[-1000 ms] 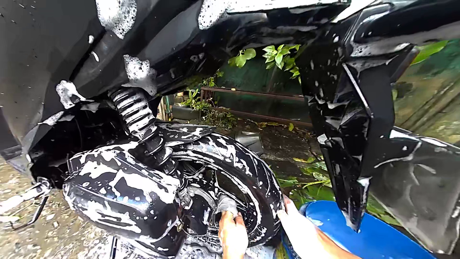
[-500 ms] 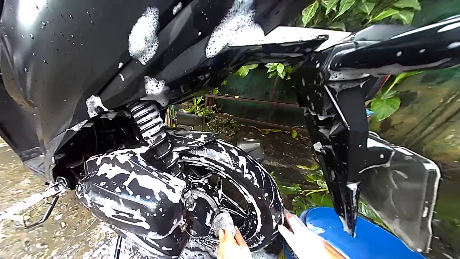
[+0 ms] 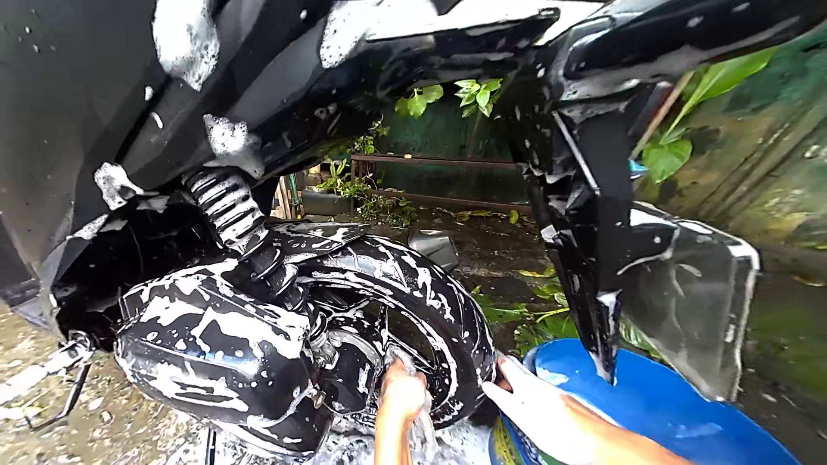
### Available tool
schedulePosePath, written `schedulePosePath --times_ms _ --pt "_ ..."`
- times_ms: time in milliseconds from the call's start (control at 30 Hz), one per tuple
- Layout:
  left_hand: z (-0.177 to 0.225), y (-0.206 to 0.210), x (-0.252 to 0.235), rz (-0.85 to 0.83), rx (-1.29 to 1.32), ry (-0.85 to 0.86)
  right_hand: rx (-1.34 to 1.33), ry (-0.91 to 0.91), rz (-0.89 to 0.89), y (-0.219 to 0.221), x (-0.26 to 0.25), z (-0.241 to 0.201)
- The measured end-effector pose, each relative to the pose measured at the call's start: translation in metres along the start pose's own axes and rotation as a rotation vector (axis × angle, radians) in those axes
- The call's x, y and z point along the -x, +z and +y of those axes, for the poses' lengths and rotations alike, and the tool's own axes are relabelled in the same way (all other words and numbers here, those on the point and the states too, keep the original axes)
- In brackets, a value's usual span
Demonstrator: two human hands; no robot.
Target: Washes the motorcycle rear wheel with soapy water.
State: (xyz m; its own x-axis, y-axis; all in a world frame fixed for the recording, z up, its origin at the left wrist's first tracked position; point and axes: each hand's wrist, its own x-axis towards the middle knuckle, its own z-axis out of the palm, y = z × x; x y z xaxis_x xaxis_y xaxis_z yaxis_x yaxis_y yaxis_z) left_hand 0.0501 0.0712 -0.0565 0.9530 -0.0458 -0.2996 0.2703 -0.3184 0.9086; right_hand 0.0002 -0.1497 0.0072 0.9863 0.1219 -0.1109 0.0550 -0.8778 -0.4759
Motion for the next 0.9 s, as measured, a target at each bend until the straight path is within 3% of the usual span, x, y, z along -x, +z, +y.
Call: schedulePosePath --times_ms 67,100,267,400,500,700,900 --pt "-0.021 0.011 0.012 -0.063 0.248 0.081 -0.193 -0.124 0.066 -0.003 0.0 0.008" --pt "-0.025 0.015 0.017 -0.048 0.221 0.063 -0.235 -0.175 0.095 -0.005 -0.003 0.009" --pt "0.002 0.014 0.027 0.212 -0.55 -0.268 -0.191 -0.121 0.132 -0.008 -0.009 -0.015" --pt "0.018 0.011 0.001 0.199 -0.458 -0.161 -0.247 -0.118 0.137 -0.008 -0.012 -0.02" --pt "0.016 -0.002 -0.025 0.047 -0.418 -0.041 -0.286 -0.128 0.138 -0.002 -0.01 -0.015" --pt "0.004 0.037 0.031 0.273 -0.657 -0.269 -0.236 -0.075 0.05 -0.007 -0.005 -0.018" --pt "0.017 0.037 0.009 0.332 -0.807 -0.335 -0.268 -0.141 0.111 0.001 -0.005 -0.01"
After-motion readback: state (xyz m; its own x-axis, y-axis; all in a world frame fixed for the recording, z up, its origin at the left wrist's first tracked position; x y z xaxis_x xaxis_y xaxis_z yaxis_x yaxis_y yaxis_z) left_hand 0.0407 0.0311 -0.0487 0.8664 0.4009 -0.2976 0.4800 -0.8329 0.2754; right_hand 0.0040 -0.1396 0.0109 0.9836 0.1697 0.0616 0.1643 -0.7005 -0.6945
